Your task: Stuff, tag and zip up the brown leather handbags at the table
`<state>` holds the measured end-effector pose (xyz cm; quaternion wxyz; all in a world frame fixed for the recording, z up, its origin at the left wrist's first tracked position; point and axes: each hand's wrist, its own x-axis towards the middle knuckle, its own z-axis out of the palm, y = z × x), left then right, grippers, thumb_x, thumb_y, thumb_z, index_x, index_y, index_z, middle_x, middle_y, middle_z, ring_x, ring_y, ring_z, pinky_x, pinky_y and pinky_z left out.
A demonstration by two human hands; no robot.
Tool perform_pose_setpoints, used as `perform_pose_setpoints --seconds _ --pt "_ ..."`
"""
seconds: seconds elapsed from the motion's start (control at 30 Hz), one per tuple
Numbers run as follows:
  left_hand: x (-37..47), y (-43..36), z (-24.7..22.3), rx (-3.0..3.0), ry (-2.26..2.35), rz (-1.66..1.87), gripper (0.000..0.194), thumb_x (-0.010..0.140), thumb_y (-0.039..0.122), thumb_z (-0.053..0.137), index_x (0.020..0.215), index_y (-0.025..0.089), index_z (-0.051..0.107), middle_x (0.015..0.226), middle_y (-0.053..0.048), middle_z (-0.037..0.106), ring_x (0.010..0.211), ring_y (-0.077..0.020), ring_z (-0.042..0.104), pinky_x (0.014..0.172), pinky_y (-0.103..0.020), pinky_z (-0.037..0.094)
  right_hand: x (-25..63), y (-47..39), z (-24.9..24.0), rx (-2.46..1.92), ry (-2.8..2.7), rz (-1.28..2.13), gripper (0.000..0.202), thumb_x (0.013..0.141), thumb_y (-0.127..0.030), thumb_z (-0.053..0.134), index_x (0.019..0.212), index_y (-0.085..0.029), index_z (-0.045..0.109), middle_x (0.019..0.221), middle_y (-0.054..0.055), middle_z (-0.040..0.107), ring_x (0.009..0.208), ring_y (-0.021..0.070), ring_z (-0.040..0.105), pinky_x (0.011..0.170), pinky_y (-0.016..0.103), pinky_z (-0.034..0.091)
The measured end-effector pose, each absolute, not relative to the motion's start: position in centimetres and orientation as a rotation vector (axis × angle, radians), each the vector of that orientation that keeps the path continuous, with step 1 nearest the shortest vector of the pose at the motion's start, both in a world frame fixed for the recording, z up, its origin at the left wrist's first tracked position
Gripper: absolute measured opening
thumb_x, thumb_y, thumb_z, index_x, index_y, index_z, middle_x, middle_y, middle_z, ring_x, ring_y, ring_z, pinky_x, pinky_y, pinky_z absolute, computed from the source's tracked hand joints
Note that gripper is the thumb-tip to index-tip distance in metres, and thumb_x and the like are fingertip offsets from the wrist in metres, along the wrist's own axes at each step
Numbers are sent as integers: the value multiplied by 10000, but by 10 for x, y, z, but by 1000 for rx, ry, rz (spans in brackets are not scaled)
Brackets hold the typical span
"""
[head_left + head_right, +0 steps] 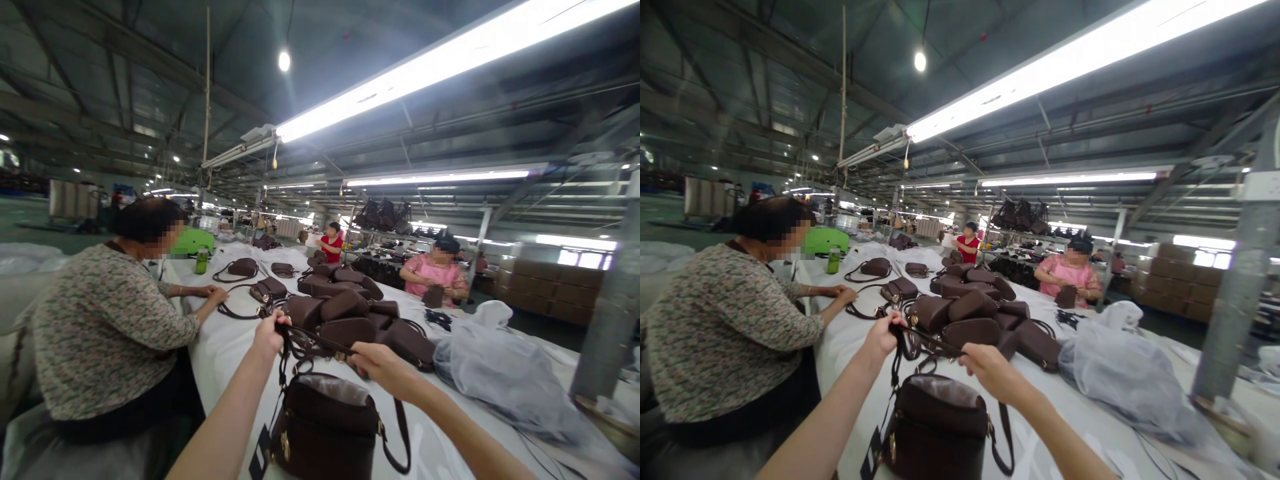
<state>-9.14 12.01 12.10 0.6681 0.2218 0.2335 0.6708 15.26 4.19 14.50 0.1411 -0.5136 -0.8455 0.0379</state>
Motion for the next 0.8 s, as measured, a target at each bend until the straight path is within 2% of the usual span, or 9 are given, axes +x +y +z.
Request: perform_pose_setpoints --seconds 0.1,0.23,0.37,0.47,0.53,0.6,0.67,0.7,0.8 --pt "-105 119 128 619 532 1448 251 927 73 481 705 163 404 558 81 436 356 8 302 402 -107 333 186 39 153 -1396 -2385 93 281 938 -274 375 809 -186 608 775 27 660 733 155 602 654 242 418" --pt "-69 102 136 936 534 1187 207 842 176 650 763 160 460 673 13 582 400 -30 392 392 -165 366 166 41 176 -1462 -2467 -244 291 945 -292 399 784 -190 619 804 46 660 776 172 609 688 260 393" --pt "-35 84 142 1227 551 968 238 740 255 729 775 151 518 589 43 535 394 -52 398 378 -188 349 123 46 196 -1571 -2486 -429 263 941 -293 439 814 -189 646 887 73 702 844 193 646 688 256 395" --pt "-34 79 145 1391 592 914 293 616 183 767 811 143 551 609 57 527 434 -46 395 386 -173 318 110 48 200 -1609 -2466 -445 199 901 -291 507 811 -185 649 876 73 699 839 210 658 675 262 411" --pt "-40 79 147 1473 647 886 362 549 111 758 851 145 562 631 62 527 470 -52 408 388 -168 295 111 47 198 -1611 -2390 -471 202 856 -310 569 988 -175 639 988 91 673 848 222 660 665 270 433" --pt "-45 80 149 1544 710 838 388 533 90 748 872 147 568 642 64 529 487 -58 412 391 -170 280 114 47 196 -1531 -2398 -496 509 791 -254 629 1280 -182 509 1237 137 575 893 226 659 684 282 460" --pt "-48 80 152 1614 769 763 346 537 101 757 831 138 579 620 65 515 481 -60 396 394 -179 277 119 48 196 -1365 -2564 -447 740 756 -159 628 1437 -238 350 1376 145 482 950 225 652 747 300 476" --pt "-48 79 153 1650 793 715 315 539 110 764 797 131 586 603 65 504 476 -62 388 396 -185 280 122 49 196 -1261 -2671 -372 765 759 -130 613 1458 -254 326 1378 133 494 983 225 644 790 307 474" --pt "-47 76 156 1675 790 610 251 575 141 761 767 128 601 614 56 505 512 -76 404 425 -183 311 134 56 199 -1034 -2774 -24 577 839 -138 555 1402 -197 444 1229 90 633 1065 196 613 896 283 441"
